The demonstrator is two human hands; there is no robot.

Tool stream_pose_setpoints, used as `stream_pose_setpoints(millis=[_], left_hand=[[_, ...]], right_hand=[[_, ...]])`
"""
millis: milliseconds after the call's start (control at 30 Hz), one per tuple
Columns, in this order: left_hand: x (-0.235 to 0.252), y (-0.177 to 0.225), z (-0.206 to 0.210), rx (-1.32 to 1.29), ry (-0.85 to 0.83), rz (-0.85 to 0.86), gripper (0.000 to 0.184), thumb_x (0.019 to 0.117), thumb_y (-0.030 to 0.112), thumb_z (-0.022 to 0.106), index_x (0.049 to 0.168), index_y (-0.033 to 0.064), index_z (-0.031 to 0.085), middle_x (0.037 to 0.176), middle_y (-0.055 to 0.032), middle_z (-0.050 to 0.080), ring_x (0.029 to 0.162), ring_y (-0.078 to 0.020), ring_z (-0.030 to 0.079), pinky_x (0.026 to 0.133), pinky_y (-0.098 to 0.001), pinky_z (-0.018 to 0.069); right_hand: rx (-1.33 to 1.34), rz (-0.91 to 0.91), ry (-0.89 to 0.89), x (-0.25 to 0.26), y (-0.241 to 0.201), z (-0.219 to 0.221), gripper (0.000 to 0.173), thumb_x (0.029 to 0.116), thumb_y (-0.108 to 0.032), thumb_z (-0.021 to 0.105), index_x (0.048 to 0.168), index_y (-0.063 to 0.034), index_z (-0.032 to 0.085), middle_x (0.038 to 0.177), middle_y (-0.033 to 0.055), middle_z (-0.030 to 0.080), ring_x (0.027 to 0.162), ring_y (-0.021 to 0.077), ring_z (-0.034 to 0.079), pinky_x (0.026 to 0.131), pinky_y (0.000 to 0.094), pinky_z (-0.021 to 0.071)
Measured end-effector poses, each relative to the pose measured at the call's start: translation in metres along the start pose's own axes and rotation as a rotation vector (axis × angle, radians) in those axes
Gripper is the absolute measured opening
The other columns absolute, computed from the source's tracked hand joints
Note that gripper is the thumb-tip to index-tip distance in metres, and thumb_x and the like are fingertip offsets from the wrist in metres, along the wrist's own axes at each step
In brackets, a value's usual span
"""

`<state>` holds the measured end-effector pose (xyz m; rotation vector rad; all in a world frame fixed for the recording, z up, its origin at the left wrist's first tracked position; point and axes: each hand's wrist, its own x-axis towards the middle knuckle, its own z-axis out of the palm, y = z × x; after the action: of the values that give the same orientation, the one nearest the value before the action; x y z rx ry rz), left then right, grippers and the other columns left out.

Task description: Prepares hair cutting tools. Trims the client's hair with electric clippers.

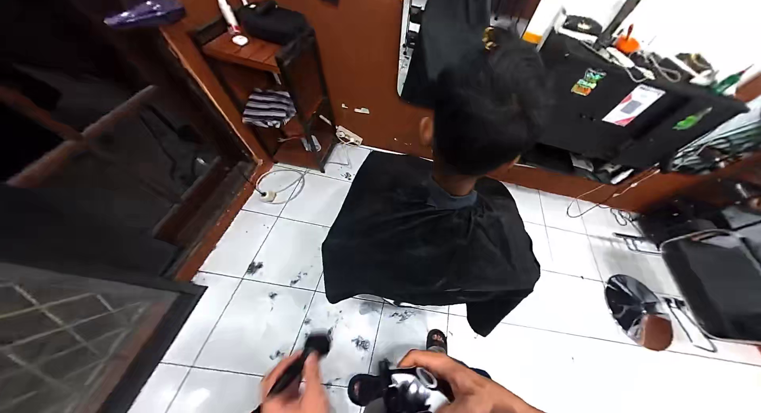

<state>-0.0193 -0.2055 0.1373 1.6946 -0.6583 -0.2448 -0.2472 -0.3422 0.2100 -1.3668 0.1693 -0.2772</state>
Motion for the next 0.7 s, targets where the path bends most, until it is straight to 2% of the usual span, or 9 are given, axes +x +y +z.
stream_pose_setpoints(millis=[33,100,167,233,300,433,533,600,700], left_hand=[[0.027,0.031,0.037,-0.096,-0.041,0.204,0.03,0.0944,0.012,0.072,0.116,-0.0079,0.065,0.112,-0.0089,0.068,0.104,-0.0063,0.066,0.092,-0.0257,0.0578],[0.068,0.098,0.104,-0.181,-0.092,0.618,0.024,0.0953,0.017,0.073,0.116,0.0058,0.071,0.114,-0.0007,0.069,0.11,-0.0026,0.064,0.096,-0.0207,0.0539],[0.089,0.151,0.161,-0.197,-0.076,0.914,0.024,0.098,0.023,0.07,0.116,0.0064,0.07,0.11,-0.0055,0.066,0.107,-0.0072,0.064,0.095,-0.0222,0.0534],[0.099,0.175,0.205,-0.165,-0.073,1.081,0.025,0.0986,0.021,0.069,0.117,0.0039,0.067,0.11,-0.0115,0.064,0.106,-0.0151,0.064,0.094,-0.0272,0.0544],[0.105,0.171,0.241,-0.093,-0.081,1.15,0.024,0.0985,0.019,0.069,0.117,0.003,0.069,0.109,-0.0151,0.066,0.105,-0.0221,0.065,0.094,-0.0333,0.0549],[0.093,0.132,0.266,0.14,-0.274,1.006,0.027,0.098,0.023,0.067,0.116,0.0038,0.073,0.11,-0.0168,0.07,0.105,-0.0297,0.068,0.092,-0.0443,0.0556],[0.089,0.156,0.247,-0.002,-0.313,0.977,0.023,0.0969,0.023,0.068,0.107,0.0029,0.071,0.103,-0.0114,0.069,0.101,-0.0165,0.066,0.092,-0.0302,0.0558],[0.099,0.177,0.238,-0.121,-0.273,1.068,0.024,0.1011,0.026,0.066,0.114,0.007,0.067,0.111,-0.004,0.065,0.108,-0.0073,0.063,0.096,-0.0238,0.0537],[0.125,0.182,0.25,-0.093,-0.289,1.194,0.028,0.1038,0.029,0.062,0.121,0.0062,0.064,0.116,-0.0053,0.063,0.115,-0.0099,0.061,0.1,-0.0262,0.0515]], right_hand=[[-0.002,-0.056,0.03,-0.011,-0.006,-0.005,0.066,0.0862,-0.043,0.072,0.131,0.0023,0.053,0.107,0.0076,0.066,0.088,0.0076,0.064,0.076,0.0271,0.0561],[0.052,-0.136,0.098,-0.034,-0.018,-0.015,0.063,0.088,-0.044,0.072,0.133,-0.0048,0.051,0.105,0.0045,0.067,0.085,0.0073,0.066,0.073,0.0261,0.057],[0.147,-0.18,0.163,-0.058,-0.027,-0.025,0.057,0.092,-0.038,0.073,0.137,-0.0126,0.049,0.102,0.0042,0.067,0.076,0.0091,0.067,0.064,0.0251,0.0584],[0.202,-0.231,0.229,-0.077,-0.033,-0.037,0.055,0.0955,-0.033,0.072,0.142,-0.0198,0.045,0.105,0.0043,0.067,0.076,0.0108,0.068,0.063,0.0251,0.0596],[0.199,-0.289,0.337,-0.096,-0.036,-0.05,0.056,0.096,-0.03,0.072,0.144,-0.0227,0.044,0.106,0.004,0.067,0.077,0.0108,0.068,0.065,0.0249,0.0599],[0.137,-0.356,0.656,-0.123,-0.04,-0.076,0.056,0.0903,-0.029,0.076,0.139,-0.0252,0.05,0.097,0.0013,0.069,0.071,0.0114,0.068,0.061,0.0265,0.061],[0.203,-0.466,0.799,-0.125,-0.05,-0.102,0.052,0.0899,-0.029,0.077,0.134,-0.0215,0.052,0.099,0.0031,0.07,0.075,0.0145,0.07,0.065,0.0299,0.0626],[0.288,-0.563,0.82,-0.121,-0.057,-0.114,0.046,0.0914,-0.032,0.076,0.132,-0.0195,0.058,0.101,0.0052,0.071,0.081,0.0169,0.071,0.071,0.0329,0.0634],[0.405,-0.699,0.8,-0.107,-0.062,-0.124,0.044,0.0889,-0.042,0.073,0.124,-0.0166,0.063,0.097,0.0069,0.069,0.081,0.0193,0.07,0.072,0.0354,0.0615]])
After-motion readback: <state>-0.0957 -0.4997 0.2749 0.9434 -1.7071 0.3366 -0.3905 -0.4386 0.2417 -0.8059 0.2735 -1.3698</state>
